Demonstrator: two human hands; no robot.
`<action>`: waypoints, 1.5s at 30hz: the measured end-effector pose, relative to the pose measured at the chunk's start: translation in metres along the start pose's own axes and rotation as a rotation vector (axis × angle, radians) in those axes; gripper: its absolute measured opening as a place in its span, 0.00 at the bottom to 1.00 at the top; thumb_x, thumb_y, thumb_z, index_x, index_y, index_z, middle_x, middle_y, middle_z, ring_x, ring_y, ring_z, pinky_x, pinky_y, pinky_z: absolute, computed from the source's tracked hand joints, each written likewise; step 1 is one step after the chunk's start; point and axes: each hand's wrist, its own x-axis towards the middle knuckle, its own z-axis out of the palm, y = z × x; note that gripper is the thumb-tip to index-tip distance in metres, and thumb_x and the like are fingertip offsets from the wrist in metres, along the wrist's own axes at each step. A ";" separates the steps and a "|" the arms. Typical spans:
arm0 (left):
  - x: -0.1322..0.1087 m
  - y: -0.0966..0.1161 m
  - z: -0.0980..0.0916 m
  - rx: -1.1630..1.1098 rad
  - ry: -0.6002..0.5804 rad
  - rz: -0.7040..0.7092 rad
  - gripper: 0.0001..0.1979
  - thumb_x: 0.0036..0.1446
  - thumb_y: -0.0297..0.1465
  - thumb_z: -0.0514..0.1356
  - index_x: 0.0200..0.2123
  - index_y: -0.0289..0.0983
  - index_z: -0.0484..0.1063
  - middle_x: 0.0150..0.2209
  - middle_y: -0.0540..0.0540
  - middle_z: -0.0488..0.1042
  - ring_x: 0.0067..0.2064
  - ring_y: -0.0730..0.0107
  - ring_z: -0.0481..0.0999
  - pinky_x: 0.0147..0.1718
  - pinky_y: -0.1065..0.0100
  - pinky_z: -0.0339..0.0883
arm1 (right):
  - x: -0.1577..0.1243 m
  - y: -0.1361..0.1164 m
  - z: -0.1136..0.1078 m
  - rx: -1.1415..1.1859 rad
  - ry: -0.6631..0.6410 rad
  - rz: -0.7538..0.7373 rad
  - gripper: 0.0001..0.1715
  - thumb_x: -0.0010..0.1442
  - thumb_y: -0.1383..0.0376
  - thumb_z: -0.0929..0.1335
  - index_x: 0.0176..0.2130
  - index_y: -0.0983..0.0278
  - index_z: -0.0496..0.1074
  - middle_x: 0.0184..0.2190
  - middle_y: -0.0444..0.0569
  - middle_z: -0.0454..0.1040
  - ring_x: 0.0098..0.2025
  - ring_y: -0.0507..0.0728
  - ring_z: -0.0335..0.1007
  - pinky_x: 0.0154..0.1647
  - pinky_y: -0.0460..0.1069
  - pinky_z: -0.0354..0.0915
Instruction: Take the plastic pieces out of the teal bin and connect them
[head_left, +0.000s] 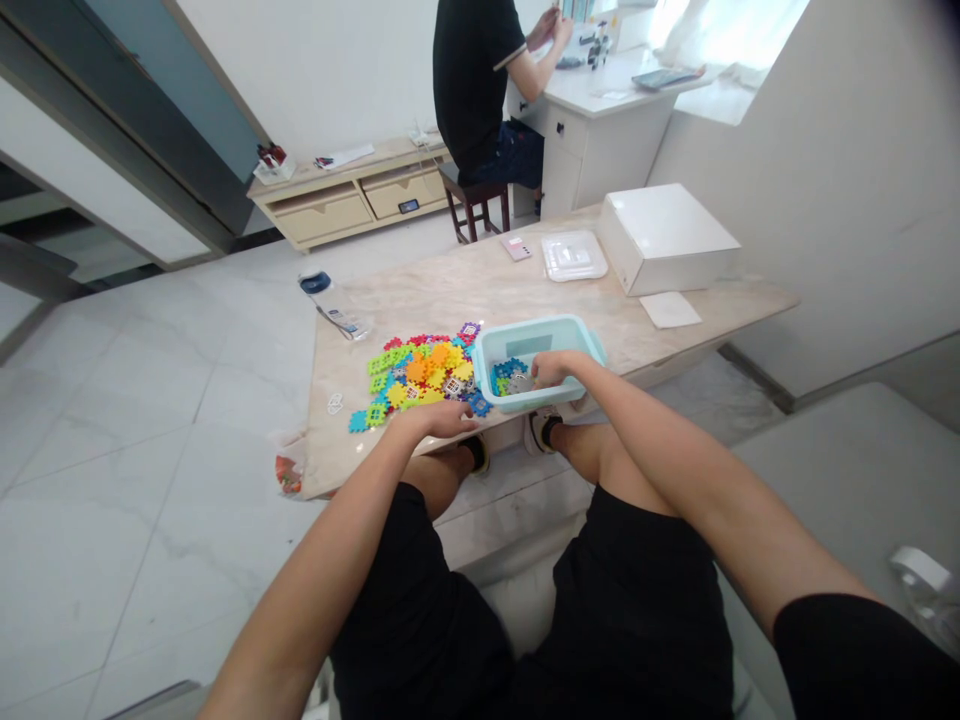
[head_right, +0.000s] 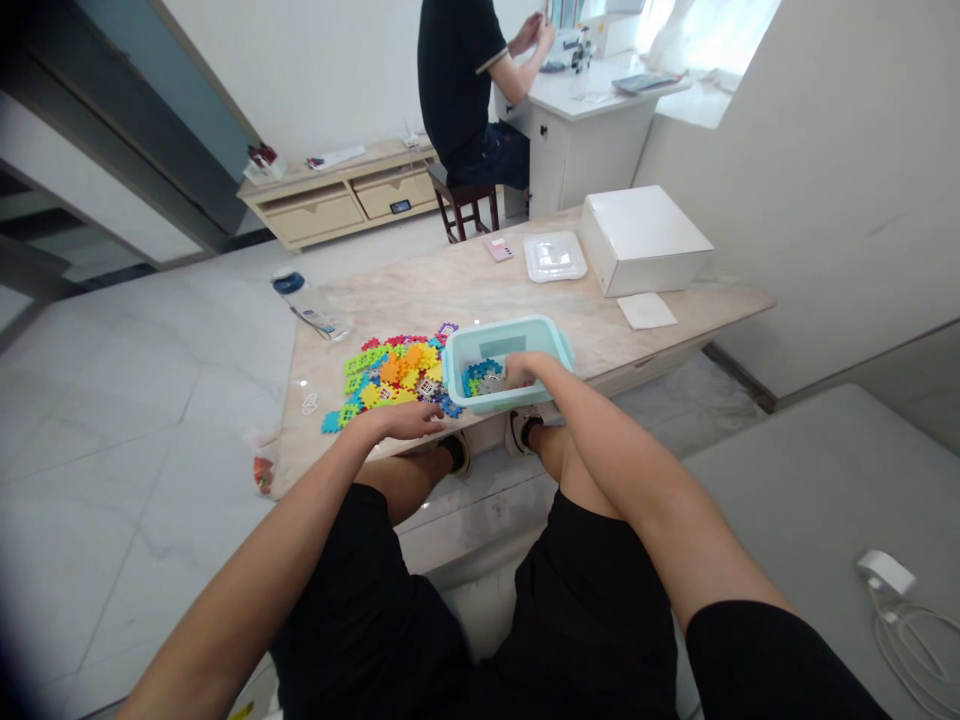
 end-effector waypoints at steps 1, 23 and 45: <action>0.000 0.000 0.000 0.000 0.000 0.002 0.25 0.72 0.44 0.53 0.61 0.36 0.75 0.59 0.37 0.80 0.53 0.55 0.81 0.51 0.64 0.72 | 0.001 0.000 0.000 0.010 0.001 -0.014 0.30 0.52 0.63 0.82 0.53 0.68 0.81 0.48 0.56 0.85 0.45 0.64 0.84 0.41 0.50 0.79; -0.013 0.005 0.005 -0.059 0.040 -0.043 0.26 0.69 0.48 0.54 0.58 0.38 0.79 0.59 0.38 0.81 0.55 0.51 0.82 0.52 0.60 0.74 | -0.003 -0.013 0.013 0.017 -0.100 -0.153 0.42 0.55 0.41 0.78 0.57 0.65 0.77 0.57 0.60 0.79 0.52 0.66 0.80 0.41 0.51 0.79; -0.020 0.004 0.003 -0.042 0.058 -0.044 0.27 0.69 0.48 0.54 0.57 0.38 0.79 0.58 0.36 0.81 0.55 0.50 0.82 0.51 0.59 0.75 | 0.004 -0.012 0.018 -0.079 -0.069 -0.168 0.47 0.49 0.50 0.82 0.62 0.65 0.75 0.53 0.56 0.82 0.44 0.63 0.83 0.46 0.52 0.78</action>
